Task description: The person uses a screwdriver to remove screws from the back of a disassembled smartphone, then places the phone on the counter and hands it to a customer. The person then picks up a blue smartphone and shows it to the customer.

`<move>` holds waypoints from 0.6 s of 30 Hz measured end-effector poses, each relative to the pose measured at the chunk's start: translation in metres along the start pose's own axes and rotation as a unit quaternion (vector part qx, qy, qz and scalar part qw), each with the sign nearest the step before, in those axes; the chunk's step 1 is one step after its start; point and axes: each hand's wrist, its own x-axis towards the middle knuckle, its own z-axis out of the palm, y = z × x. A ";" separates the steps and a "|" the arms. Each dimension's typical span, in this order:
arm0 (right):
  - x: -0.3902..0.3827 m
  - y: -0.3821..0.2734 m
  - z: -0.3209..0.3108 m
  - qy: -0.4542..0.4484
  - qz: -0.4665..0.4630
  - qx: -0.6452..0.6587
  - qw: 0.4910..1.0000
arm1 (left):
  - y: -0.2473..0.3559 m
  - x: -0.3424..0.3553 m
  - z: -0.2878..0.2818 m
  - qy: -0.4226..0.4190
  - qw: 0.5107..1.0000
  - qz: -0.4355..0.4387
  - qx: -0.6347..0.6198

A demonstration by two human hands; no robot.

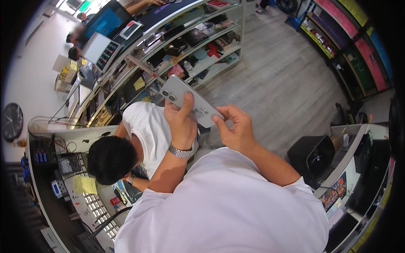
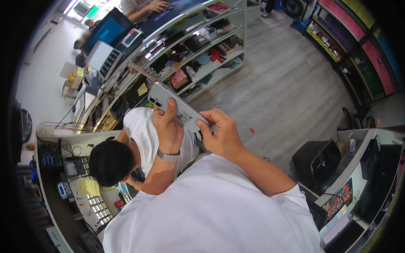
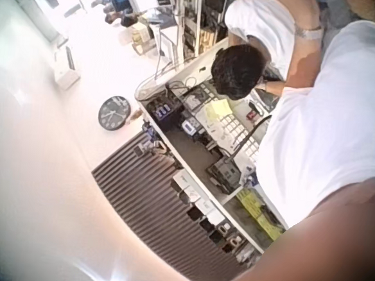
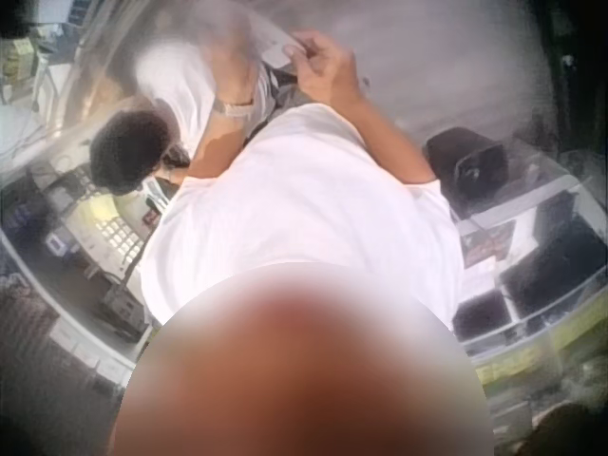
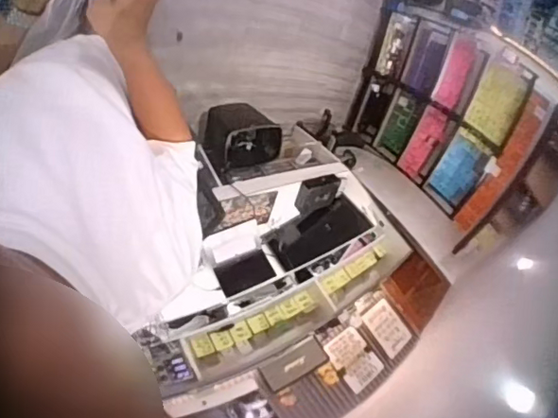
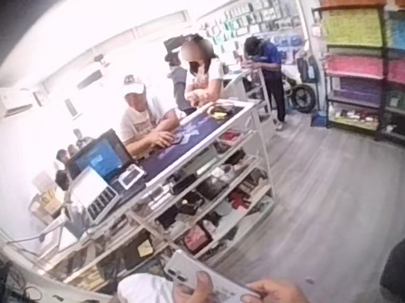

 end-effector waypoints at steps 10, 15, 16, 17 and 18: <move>0.064 0.021 -0.048 0.019 -0.223 -0.260 0.939 | -0.070 0.039 0.051 0.006 0.977 -0.193 -0.085; 0.098 0.022 -0.063 -0.084 -0.229 -0.242 0.939 | -0.075 0.089 0.067 0.028 0.977 -0.209 -0.031; 0.107 0.023 -0.065 -0.045 -0.221 -0.210 0.951 | -0.075 0.098 0.071 0.015 0.980 -0.192 -0.049; 0.119 0.026 -0.067 -0.017 -0.195 -0.184 0.963 | -0.074 0.106 0.076 0.000 0.983 -0.174 -0.066; 0.134 0.030 -0.069 0.021 -0.154 -0.151 0.976 | -0.075 0.115 0.081 -0.015 0.984 -0.158 -0.083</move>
